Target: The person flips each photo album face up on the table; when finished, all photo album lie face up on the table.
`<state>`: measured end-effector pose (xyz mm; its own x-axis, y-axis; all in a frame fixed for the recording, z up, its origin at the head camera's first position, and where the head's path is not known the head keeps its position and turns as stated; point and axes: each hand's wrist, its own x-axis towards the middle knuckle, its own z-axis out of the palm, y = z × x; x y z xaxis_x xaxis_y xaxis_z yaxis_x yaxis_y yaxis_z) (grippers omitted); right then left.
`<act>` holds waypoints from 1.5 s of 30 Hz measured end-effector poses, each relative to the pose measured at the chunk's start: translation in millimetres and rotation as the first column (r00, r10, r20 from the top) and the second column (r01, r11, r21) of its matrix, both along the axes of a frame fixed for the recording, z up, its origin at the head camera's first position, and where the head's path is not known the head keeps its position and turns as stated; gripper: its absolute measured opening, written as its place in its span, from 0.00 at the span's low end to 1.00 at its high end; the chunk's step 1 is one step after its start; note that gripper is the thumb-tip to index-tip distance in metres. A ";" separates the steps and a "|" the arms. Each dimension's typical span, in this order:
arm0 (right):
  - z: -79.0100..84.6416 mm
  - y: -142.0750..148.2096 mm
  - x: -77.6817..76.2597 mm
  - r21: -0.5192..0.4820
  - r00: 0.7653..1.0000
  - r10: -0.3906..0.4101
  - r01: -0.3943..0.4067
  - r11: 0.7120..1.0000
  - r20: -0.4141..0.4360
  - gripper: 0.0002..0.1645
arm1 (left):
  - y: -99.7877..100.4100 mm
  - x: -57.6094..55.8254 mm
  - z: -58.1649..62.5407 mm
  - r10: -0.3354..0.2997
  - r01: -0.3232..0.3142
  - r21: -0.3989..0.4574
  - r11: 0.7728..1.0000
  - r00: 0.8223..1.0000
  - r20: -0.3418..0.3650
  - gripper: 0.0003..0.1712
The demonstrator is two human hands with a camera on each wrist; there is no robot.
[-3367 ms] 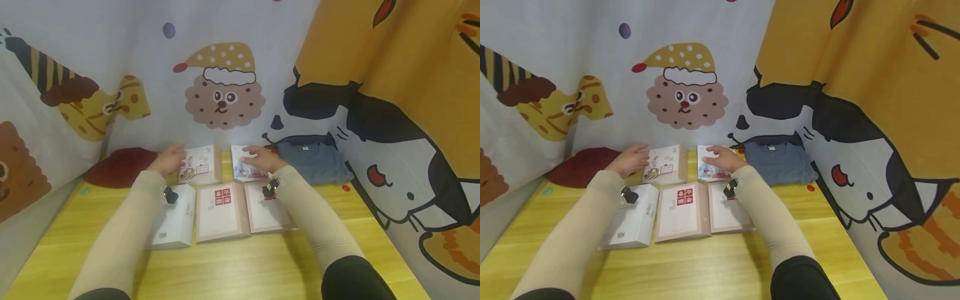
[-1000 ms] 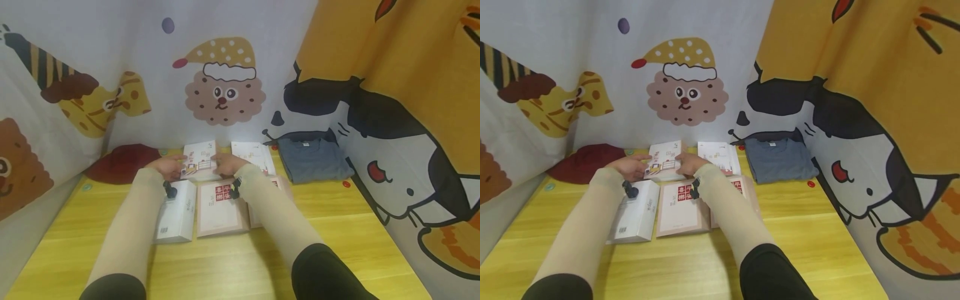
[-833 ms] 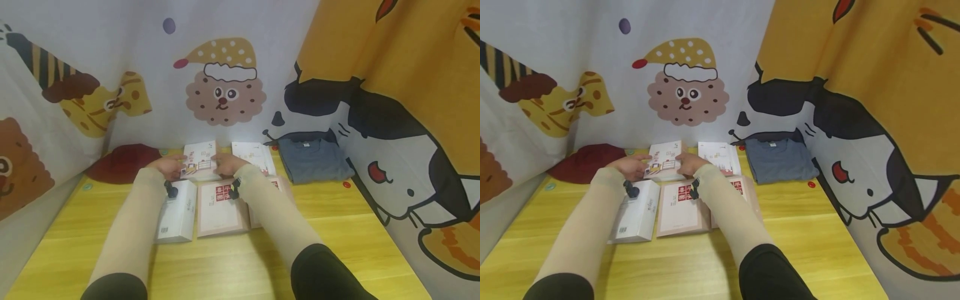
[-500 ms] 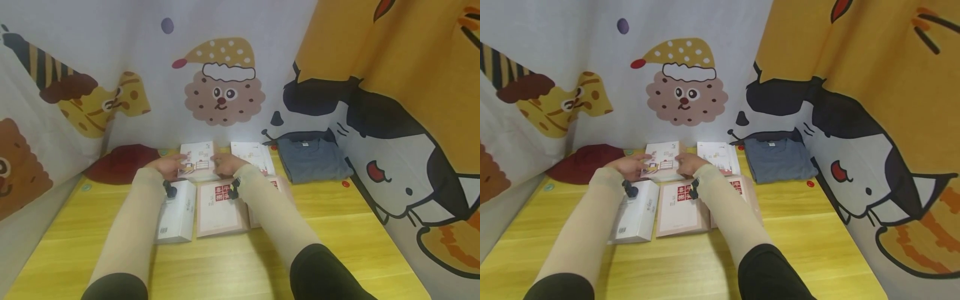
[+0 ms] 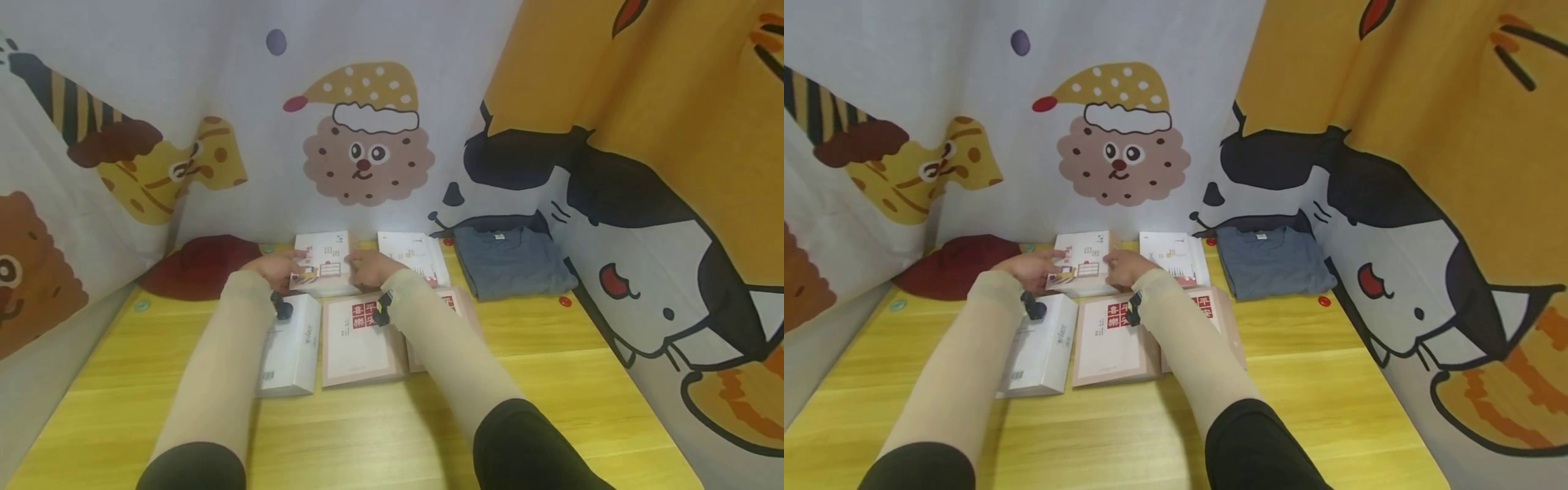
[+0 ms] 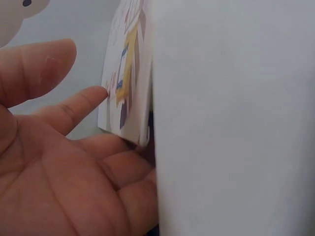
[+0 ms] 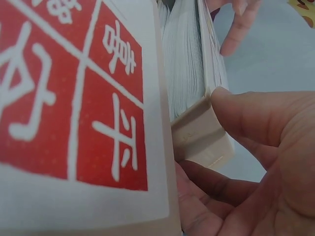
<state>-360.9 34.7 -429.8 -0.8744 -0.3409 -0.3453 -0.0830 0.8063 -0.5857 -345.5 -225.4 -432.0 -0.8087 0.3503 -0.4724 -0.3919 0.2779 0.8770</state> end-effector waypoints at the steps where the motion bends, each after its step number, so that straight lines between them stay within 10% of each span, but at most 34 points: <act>1: 0.4 0.4 0.7 -0.006 1.000 -0.006 0.006 1.000 0.003 0.39 | 1.2 1.0 0.7 0.009 -0.009 -0.002 1.000 1.000 0.000 0.42; 25: -3.1 1.0 -0.6 -0.042 1.000 -0.013 0.013 0.999 -0.022 0.38 | -3.4 -3.7 -5.6 0.050 -0.050 -0.006 0.999 0.999 -0.009 0.43; 32: -4.1 1.4 1.3 -0.121 1.000 -0.007 0.004 0.993 -0.028 0.40 | -5.8 -2.6 -4.2 0.024 -0.010 0.139 0.990 0.995 -0.098 0.43; 45: 0.6 -11.1 8.2 -0.188 0.985 0.051 -0.082 0.979 -0.165 0.31 | 6.3 18.2 20.9 0.058 -0.075 -0.044 0.996 0.948 -0.314 0.41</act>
